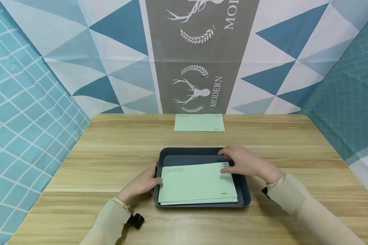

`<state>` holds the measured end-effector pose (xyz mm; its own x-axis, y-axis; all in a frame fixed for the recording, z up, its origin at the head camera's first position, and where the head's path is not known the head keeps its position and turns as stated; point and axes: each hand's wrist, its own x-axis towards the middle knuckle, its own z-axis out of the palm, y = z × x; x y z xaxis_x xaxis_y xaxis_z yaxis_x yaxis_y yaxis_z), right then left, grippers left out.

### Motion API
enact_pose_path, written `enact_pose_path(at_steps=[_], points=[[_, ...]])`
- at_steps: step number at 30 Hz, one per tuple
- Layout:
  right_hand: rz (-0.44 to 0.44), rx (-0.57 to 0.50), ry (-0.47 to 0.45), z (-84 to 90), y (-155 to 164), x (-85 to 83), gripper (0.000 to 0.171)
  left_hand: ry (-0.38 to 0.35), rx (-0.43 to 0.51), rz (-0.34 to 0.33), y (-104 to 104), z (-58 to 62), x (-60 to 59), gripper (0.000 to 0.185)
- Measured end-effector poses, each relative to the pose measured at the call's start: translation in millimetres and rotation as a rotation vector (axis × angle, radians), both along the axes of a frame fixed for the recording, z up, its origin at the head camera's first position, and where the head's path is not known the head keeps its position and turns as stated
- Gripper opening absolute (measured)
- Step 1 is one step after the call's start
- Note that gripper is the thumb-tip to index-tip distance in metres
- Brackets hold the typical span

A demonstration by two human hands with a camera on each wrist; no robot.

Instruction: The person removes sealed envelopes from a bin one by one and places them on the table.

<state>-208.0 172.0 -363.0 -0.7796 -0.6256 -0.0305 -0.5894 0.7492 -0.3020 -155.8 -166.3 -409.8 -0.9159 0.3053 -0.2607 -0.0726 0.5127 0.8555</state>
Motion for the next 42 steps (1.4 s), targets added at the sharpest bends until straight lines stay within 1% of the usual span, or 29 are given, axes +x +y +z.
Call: enact_pose_path(at_steps=[2, 4, 10, 14, 19, 28, 34, 37, 40, 42], points=[[-0.015, 0.074, -0.027, -3.1, 0, 4.5, 0.075, 0.002, 0.001, -0.001, 0, -0.5, -0.4, 0.077], [-0.014, 0.115, -0.034, -6.3, 1, 7.4, 0.088, 0.007, 0.002, -0.001, -1, -0.9, -0.7, 0.077], [0.030, 0.141, -0.017, -15.5, 4, 11.2, 0.111, 0.012, -0.006, -0.011, -1, -1.5, -0.7, 0.075], [0.046, 0.140, 0.004, -21.4, 5, 12.1, 0.121, 0.017, -0.006, -0.014, -1, -2.2, -0.7, 0.075], [0.044, 0.128, 0.063, -27.8, 7, 14.2, 0.122, 0.018, -0.012, -0.006, -1, -3.1, -1.5, 0.076], [-0.011, 0.107, 0.092, -32.6, 9, 16.2, 0.119, 0.017, -0.021, -0.001, 0, -2.2, -1.0, 0.076], [-0.033, 0.059, 0.110, -34.2, 11, 17.9, 0.116, 0.009, -0.018, 0.011, 0, -2.0, -1.4, 0.078], [-0.029, 0.021, 0.114, -34.4, 11, 20.1, 0.112, 0.004, -0.007, 0.012, 0, -1.5, -1.0, 0.078], [-0.041, -0.027, 0.093, -34.1, 10, 23.3, 0.113, 0.007, 0.000, 0.006, 1, -0.4, -0.3, 0.078], [-0.058, -0.068, 0.069, -33.6, 9, 25.9, 0.116, 0.011, 0.002, 0.001, 1, 0.2, 0.2, 0.078]])
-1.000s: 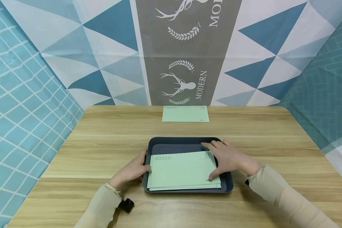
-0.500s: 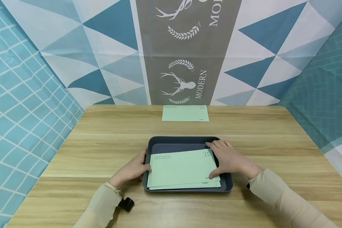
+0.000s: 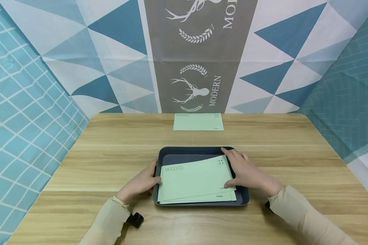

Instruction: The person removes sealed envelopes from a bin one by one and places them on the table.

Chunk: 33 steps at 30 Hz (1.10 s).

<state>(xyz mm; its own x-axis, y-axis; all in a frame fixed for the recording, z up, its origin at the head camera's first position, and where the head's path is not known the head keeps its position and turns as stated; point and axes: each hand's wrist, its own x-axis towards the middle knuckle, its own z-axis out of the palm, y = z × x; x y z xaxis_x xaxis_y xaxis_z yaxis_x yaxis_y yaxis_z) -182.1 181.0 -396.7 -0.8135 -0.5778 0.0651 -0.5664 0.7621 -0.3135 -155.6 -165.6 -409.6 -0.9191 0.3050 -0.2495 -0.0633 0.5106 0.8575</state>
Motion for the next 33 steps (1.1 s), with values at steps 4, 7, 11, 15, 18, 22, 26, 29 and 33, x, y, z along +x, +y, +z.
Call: enact_pose_path(at_steps=[4, 7, 11, 15, 18, 22, 26, 29, 33], points=[[-0.029, -0.096, -0.077, 0.5, -3, 4.6, 0.120, 0.006, -0.007, -0.003, 0, 3.8, 1.5, 0.076], [-0.019, -0.159, -0.123, 0.2, -6, 8.1, 0.115, 0.016, -0.013, -0.005, 0, 5.1, 2.4, 0.075], [0.002, -0.208, -0.133, -0.8, -8, 11.0, 0.110, 0.024, -0.007, -0.009, -1, 1.1, 0.2, 0.075], [-0.033, -0.234, -0.141, -0.4, -9, 13.0, 0.107, 0.023, 0.000, -0.016, -2, -1.9, -1.3, 0.076], [-0.081, -0.261, -0.164, -0.5, -10, 13.4, 0.105, 0.023, -0.004, -0.016, -2, -2.6, -1.0, 0.076], [-0.122, -0.304, -0.163, -1.8, -10, 13.0, 0.101, 0.021, -0.015, -0.011, -1, -3.6, -1.1, 0.077], [-0.136, -0.322, -0.149, -1.2, -10, 12.8, 0.088, 0.026, -0.031, -0.005, -1, -4.2, -1.5, 0.076], [-0.152, -0.321, -0.163, 0.7, -10, 12.1, 0.071, 0.029, -0.037, -0.002, 0, -3.6, -1.3, 0.076], [-0.195, -0.320, -0.184, 2.7, -10, 10.6, 0.042, 0.025, -0.040, -0.001, 1, -2.2, -0.6, 0.075]])
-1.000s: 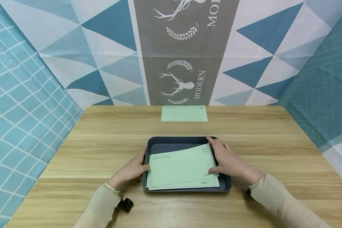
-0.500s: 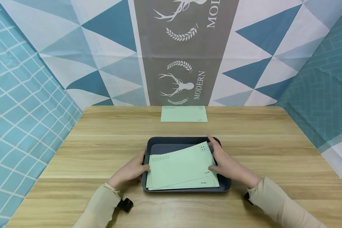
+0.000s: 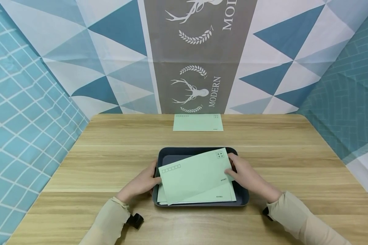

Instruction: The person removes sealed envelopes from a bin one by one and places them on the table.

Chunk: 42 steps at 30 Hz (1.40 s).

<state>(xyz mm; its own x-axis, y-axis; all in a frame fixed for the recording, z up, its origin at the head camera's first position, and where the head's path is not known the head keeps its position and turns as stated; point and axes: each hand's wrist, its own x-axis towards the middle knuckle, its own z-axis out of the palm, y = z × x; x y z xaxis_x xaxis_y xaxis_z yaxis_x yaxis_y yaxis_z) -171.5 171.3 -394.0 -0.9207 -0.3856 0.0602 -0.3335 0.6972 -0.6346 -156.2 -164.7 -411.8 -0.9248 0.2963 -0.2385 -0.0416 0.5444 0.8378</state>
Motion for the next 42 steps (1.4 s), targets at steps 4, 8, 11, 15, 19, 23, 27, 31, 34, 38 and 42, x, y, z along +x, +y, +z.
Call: enact_pose_path(at_steps=[4, 8, 11, 15, 19, 23, 27, 31, 34, 38, 42], points=[[-0.057, -0.011, 0.018, 1.6, 0, -2.2, 0.019, -0.009, 0.004, 0.005, 0, 1.0, 0.2, 0.075], [-0.074, -0.034, 0.069, 6.1, 3, -5.6, 0.011, -0.009, 0.015, -0.008, 0, 0.5, 0.0, 0.075], [-0.054, -0.048, 0.093, 10.8, 5, -8.5, 0.009, -0.007, 0.018, -0.019, 0, 0.1, 0.2, 0.074], [-0.029, -0.075, 0.080, 16.9, 7, -12.0, 0.010, -0.001, 0.010, -0.024, 0, -1.3, 0.2, 0.073], [-0.028, -0.127, 0.046, 26.1, 8, -17.8, 0.015, -0.005, 0.011, -0.024, 0, -1.4, 0.1, 0.076], [-0.079, -0.152, -0.031, 38.4, 11, -27.7, 0.023, -0.012, 0.029, -0.018, -1, -0.5, -0.2, 0.078], [-0.141, -0.207, -0.160, 47.7, 13, -40.6, 0.033, -0.015, 0.033, -0.013, -1, -0.1, -0.4, 0.077], [-0.188, -0.291, -0.255, 50.5, 14, -56.0, 0.037, -0.009, 0.020, -0.008, -1, -1.2, -0.5, 0.076], [-0.213, -0.336, -0.290, 49.7, 13, -67.7, 0.037, -0.004, 0.016, -0.007, -1, -2.5, -0.6, 0.075], [-0.244, -0.379, -0.307, 48.7, 9, -82.8, 0.034, 0.000, 0.016, -0.005, -1, -2.8, -0.3, 0.075], [-0.263, -0.386, -0.299, 50.4, 5, -95.4, 0.032, -0.003, 0.018, -0.004, -2, -1.8, 0.5, 0.075]])
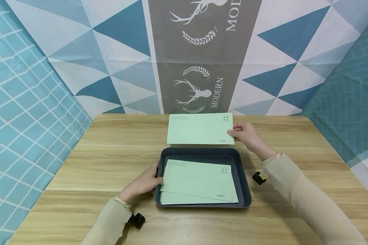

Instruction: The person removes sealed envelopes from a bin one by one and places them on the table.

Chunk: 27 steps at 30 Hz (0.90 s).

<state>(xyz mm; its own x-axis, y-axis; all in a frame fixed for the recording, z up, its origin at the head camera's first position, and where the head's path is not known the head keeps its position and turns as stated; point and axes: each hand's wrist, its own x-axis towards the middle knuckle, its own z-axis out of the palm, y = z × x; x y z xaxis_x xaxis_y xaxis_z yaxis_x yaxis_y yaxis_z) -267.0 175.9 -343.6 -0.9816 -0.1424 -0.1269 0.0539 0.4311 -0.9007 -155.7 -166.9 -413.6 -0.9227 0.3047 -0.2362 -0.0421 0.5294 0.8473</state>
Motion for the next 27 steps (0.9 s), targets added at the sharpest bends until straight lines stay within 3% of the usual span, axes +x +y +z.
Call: enact_pose_path(at_steps=[10, 27], points=[[0.000, 0.046, -0.060, -10.5, -3, -17.2, 0.030, -0.001, 0.006, -0.008, -1, -3.3, -1.3, 0.074], [0.012, 0.109, -0.102, -32.5, -1, -25.6, 0.027, -0.014, 0.006, -0.017, -2, -0.3, -0.1, 0.076]])
